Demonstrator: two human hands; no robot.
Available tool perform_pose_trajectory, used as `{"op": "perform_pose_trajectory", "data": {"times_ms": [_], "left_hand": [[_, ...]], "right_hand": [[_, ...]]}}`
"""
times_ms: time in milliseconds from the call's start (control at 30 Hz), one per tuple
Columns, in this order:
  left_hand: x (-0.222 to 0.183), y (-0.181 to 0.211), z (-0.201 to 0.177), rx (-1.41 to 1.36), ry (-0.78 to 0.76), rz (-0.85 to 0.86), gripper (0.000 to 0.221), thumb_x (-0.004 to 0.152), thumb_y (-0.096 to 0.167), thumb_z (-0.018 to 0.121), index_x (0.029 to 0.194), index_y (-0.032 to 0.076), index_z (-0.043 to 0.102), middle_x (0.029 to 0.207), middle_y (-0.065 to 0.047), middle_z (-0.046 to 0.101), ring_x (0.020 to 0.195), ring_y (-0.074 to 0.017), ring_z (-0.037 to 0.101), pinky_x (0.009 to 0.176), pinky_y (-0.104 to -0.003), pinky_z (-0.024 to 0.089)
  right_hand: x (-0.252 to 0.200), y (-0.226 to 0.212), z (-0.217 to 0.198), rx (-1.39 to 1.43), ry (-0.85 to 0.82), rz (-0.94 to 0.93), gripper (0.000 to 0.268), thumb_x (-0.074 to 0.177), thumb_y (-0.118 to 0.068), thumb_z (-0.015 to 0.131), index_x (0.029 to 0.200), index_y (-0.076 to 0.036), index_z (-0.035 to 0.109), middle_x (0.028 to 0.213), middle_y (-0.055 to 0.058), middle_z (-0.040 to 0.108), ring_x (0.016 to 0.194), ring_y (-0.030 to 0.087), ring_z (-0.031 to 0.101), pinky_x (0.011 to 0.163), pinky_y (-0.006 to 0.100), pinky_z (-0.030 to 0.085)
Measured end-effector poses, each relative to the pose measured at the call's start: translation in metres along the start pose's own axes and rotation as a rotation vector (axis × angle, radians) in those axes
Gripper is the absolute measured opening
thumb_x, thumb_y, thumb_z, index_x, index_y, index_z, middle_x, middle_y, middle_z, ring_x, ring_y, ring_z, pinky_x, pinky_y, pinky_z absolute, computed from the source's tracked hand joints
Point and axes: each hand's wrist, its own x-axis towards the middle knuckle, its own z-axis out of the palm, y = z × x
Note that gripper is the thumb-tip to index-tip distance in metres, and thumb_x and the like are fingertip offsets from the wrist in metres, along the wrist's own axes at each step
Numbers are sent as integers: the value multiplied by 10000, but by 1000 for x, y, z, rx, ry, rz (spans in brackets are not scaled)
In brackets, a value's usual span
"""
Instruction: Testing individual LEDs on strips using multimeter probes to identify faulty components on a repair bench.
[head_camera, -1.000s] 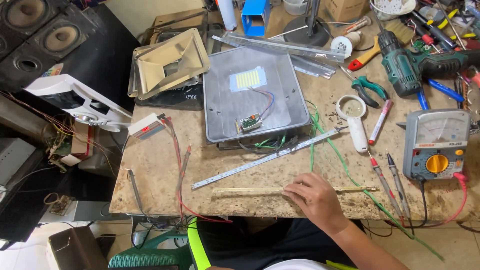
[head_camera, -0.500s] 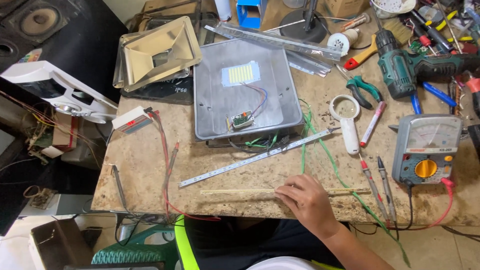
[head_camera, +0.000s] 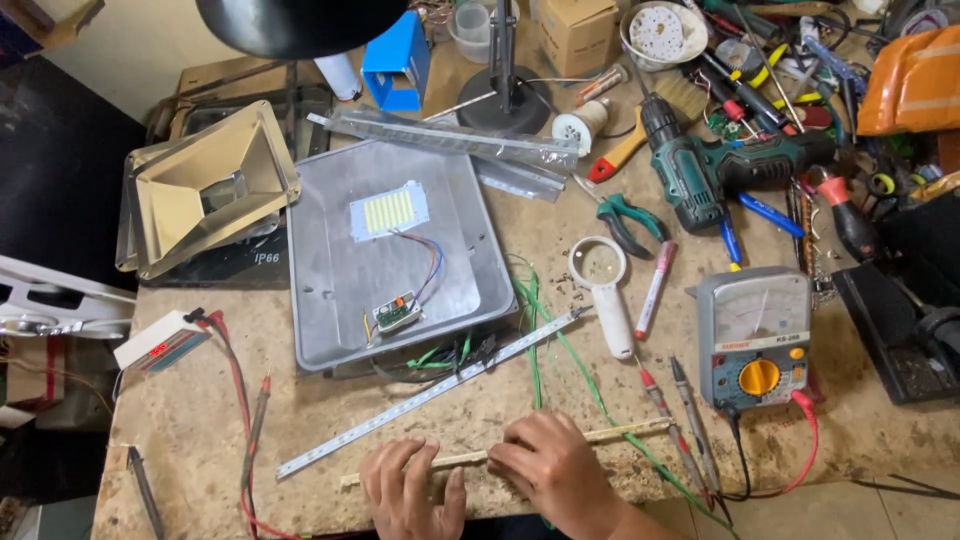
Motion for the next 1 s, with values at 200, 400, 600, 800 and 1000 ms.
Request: {"op": "perform_pose_trajectory", "data": {"times_ms": [200, 400, 600, 800, 1000], "left_hand": [[-4, -5, 10, 3, -61, -178, 326, 873, 470, 662, 978, 169, 729, 945, -11, 741, 961, -253, 707, 933, -446, 511], [20, 0, -1, -69, -63, -38, 296, 907, 381, 669, 968, 94, 709, 919, -64, 721, 861, -266, 689, 815, -408, 556], [26, 5, -7, -73, -143, 27, 283, 916, 340, 669, 1012, 75, 697, 938, -58, 714, 890, -280, 679, 850, -417, 537], [24, 11, -10, -66, -192, 20, 273, 898, 349, 679, 1010, 104, 722, 991, -52, 721, 944, -266, 673, 897, -403, 516], [22, 7, -10, -53, -242, 84, 281, 856, 417, 723, 996, 174, 749, 1011, -26, 723, 939, -242, 680, 854, -404, 541]], "right_hand": [[-9, 11, 14, -28, 22, 4, 196, 933, -329, 785, 1026, -156, 784, 896, 42, 690, 801, 231, 611, 606, 403, 479], [-6, 10, 10, -28, -28, 18, 182, 990, -329, 696, 1002, -164, 771, 949, 46, 675, 839, 274, 613, 672, 434, 465], [3, -1, -5, -27, -26, -11, 139, 1005, -221, 672, 1027, -107, 748, 953, 72, 636, 867, 296, 576, 722, 449, 429], [1, 0, -7, -42, 16, -35, 181, 1035, -247, 644, 1020, -126, 777, 940, 55, 654, 863, 278, 579, 728, 429, 382], [0, 1, -5, -64, 46, -43, 190, 1031, -285, 666, 987, -139, 779, 925, 49, 667, 847, 270, 572, 715, 427, 397]]}}
